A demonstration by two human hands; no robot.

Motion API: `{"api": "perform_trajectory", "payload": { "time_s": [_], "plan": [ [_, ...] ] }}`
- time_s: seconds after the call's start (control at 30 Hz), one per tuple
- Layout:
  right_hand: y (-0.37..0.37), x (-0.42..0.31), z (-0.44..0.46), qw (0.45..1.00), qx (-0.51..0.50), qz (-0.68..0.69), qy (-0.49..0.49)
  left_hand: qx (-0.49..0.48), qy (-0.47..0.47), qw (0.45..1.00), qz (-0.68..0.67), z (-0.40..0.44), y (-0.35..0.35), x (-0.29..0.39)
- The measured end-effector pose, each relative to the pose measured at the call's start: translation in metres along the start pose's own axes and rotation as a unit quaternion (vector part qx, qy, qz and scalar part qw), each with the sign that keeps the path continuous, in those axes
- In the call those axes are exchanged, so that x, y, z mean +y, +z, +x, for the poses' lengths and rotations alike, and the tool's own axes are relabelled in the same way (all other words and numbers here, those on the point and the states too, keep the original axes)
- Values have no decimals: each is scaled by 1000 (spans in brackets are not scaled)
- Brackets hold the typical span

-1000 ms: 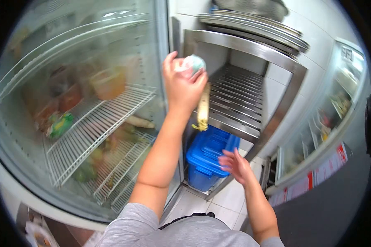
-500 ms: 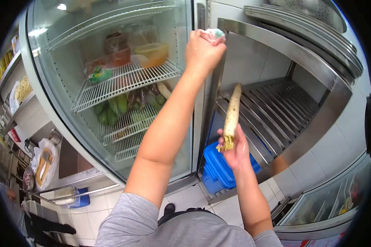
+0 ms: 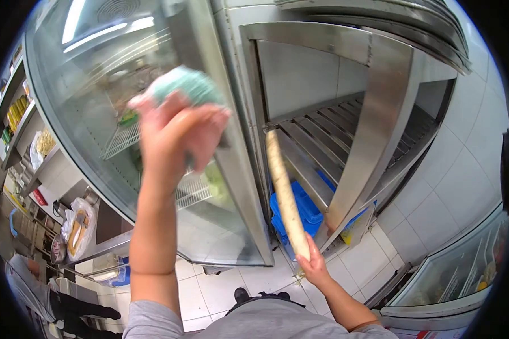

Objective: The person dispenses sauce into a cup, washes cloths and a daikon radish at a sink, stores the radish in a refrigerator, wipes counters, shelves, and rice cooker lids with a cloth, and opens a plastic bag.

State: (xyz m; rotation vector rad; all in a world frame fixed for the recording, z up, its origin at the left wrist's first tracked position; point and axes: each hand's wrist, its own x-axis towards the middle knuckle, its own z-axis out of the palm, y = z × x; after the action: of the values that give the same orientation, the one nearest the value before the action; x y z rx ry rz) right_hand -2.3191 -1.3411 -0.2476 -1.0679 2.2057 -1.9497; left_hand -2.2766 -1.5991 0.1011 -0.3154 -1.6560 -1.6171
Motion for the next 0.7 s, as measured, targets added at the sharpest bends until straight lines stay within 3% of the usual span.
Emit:
{"api": "perform_trajectory", "payload": {
  "time_s": [0.07, 0.13, 0.17, 0.27, 0.3, 0.33, 0.4, 0.47, 0.53, 0.57, 0.63, 0.7],
  "plan": [
    [-5, 7, -8, 996, -75, -25, 31, 68, 36, 997, -26, -34, 4, 16],
    [4, 6, 1, 994, -101, -40, 17, 177, 144, 974, -3, -55, 24, 37],
    [16, 6, 10, 992, -120, -8, 24, 178, 144, 974, 3, -69, 13, 43],
    [61, 9, 46, 988, -142, 63, 22, -51, 17, 980, -190, -114, -55, 85],
    [77, 8, 62, 986, -136, 96, 19, 157, 163, 970, -83, -124, -22, 93],
    [93, 1, 81, 985, -129, 109, 29, 27, 113, 987, -112, -135, -27, 115],
    [125, -11, 130, 981, -114, 138, 71, 249, 281, 925, -63, -137, 5, 111],
    [160, -17, 197, 989, -80, 126, 23, 250, 270, 929, -40, -157, -2, 131],
    [186, -36, 267, 901, -53, 380, 202, 258, 255, 931, -23, -177, -6, 145],
    [194, -42, 295, 897, -32, 383, 216, 268, 248, 931, -14, -187, -8, 152],
    [228, -34, 328, 956, 167, 220, 95, 288, 229, 930, -8, -202, -9, 160],
    [233, -19, 332, 964, 214, 155, 20, 278, 210, 935, -70, -209, -4, 164]
  ]
}}
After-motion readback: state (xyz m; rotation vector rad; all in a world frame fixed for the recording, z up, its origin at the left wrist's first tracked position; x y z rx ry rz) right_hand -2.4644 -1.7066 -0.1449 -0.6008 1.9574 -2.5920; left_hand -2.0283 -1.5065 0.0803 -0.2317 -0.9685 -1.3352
